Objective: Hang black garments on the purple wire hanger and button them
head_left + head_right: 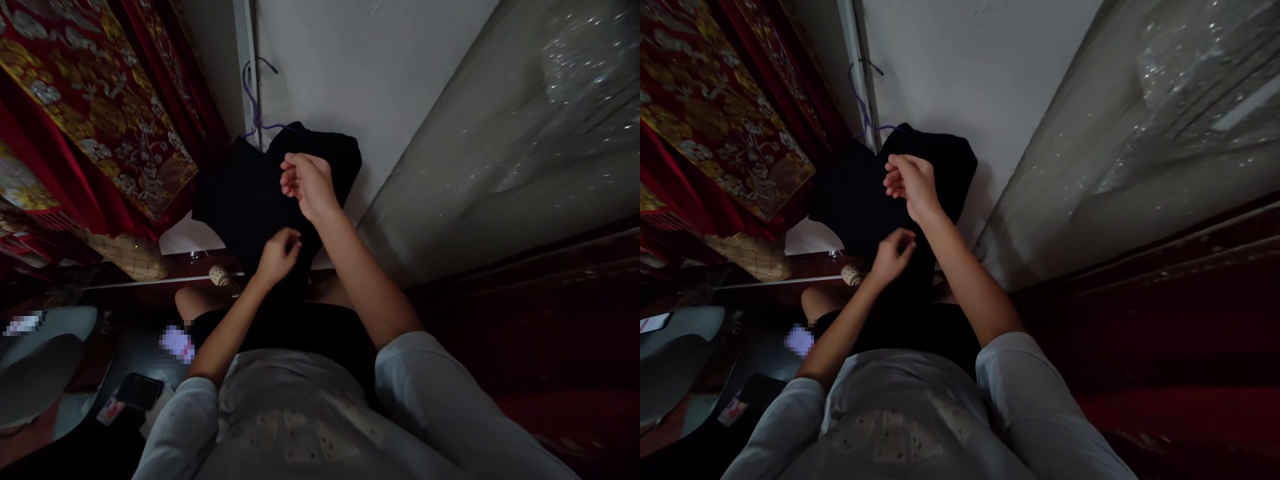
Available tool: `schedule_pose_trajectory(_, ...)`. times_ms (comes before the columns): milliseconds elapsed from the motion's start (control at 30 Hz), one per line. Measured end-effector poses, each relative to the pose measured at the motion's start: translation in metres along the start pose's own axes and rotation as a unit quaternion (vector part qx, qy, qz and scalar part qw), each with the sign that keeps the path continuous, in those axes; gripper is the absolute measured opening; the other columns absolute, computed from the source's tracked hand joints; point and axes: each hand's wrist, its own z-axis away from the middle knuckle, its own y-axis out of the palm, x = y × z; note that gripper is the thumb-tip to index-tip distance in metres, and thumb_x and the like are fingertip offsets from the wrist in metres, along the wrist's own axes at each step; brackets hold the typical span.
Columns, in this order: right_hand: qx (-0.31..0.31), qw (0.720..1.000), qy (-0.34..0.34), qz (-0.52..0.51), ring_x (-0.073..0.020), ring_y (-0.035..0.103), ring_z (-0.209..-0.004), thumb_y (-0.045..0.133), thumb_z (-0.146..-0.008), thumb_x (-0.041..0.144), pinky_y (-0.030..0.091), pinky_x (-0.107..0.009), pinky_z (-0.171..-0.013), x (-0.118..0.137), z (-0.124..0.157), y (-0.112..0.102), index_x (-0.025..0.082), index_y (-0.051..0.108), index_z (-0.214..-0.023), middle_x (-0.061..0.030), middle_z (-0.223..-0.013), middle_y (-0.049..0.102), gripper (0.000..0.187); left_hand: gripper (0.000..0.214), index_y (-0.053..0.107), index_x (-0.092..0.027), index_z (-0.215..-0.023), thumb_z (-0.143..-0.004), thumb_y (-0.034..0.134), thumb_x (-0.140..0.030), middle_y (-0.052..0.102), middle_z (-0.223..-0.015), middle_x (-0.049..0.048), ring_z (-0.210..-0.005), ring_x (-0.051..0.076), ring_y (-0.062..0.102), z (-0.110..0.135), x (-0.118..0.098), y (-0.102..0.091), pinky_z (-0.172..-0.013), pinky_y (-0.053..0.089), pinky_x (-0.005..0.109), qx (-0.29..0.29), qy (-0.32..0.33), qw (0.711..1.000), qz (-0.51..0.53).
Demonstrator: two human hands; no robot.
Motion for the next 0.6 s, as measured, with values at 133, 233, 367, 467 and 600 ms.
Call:
schedule_pose_trajectory(133, 0.001, 1.000, -0.005, 0.021, -0.0054, 0.049, -0.043, 0.071, -0.094, 0.046, 0.034, -0.013, -0.040, -0.001, 0.001, -0.011, 0.019, 0.055, -0.081, 0.0062, -0.054, 0.051, 0.034, 0.029, 0.054, -0.021, -0.138, -0.110, 0.052, -0.028, 0.070, -0.099, 0.0049, -0.090, 0.017, 0.071, -0.059, -0.019, -0.054, -0.086, 0.056, 0.029, -0.159, 0.095, 0.983, -0.009)
schedule_pose_trajectory(233, 0.015, 0.999, -0.024, 0.025, -0.0053, 0.047, -0.043, 0.071, -0.093, 0.046, 0.033, -0.014, -0.040, 0.001, 0.001, -0.008, 0.020, 0.053, -0.079, 0.0071, -0.053, 0.047, 0.035, 0.025, 0.062, -0.019, -0.129, -0.111, 0.054, -0.035, 0.070, -0.094, 0.0030, -0.088, 0.017, 0.072, -0.097, -0.031, -0.083, -0.086, 0.056, 0.029, -0.120, 0.146, 0.981, -0.048)
schedule_pose_trajectory(367, 0.029, 0.998, -0.059, 0.020, -0.0051, 0.043, -0.044, 0.072, -0.093, 0.043, 0.036, -0.015, -0.043, -0.008, -0.003, 0.005, 0.020, 0.051, -0.075, 0.0080, -0.053, 0.041, 0.036, 0.007, 0.069, -0.017, -0.104, -0.104, 0.069, -0.025, 0.070, -0.086, 0.0011, -0.082, 0.015, 0.068, -0.108, -0.043, -0.103, -0.086, 0.055, 0.028, -0.103, 0.130, 0.983, -0.082)
schedule_pose_trajectory(467, 0.016, 0.997, -0.077, 0.011, -0.0046, 0.041, -0.045, 0.074, -0.091, 0.040, 0.039, -0.016, -0.047, -0.034, -0.011, 0.012, 0.021, 0.048, -0.072, 0.0078, -0.056, 0.043, 0.038, 0.004, 0.068, -0.014, -0.103, -0.101, 0.069, -0.011, 0.066, -0.083, -0.0013, -0.076, 0.013, 0.064, -0.096, -0.057, -0.114, -0.088, 0.054, 0.030, -0.102, 0.111, 0.985, -0.083)
schedule_pose_trajectory(600, 0.011, 0.996, -0.087, -0.007, -0.0032, 0.040, -0.047, 0.074, -0.086, 0.034, 0.033, -0.018, -0.046, -0.081, -0.006, 0.010, 0.020, 0.045, -0.066, 0.0053, -0.064, 0.052, 0.037, 0.005, 0.065, -0.010, -0.103, -0.101, 0.068, -0.005, 0.060, -0.084, -0.0023, -0.082, 0.012, 0.064, -0.083, -0.080, -0.143, -0.102, 0.051, 0.032, -0.187, 0.123, 0.973, -0.057)
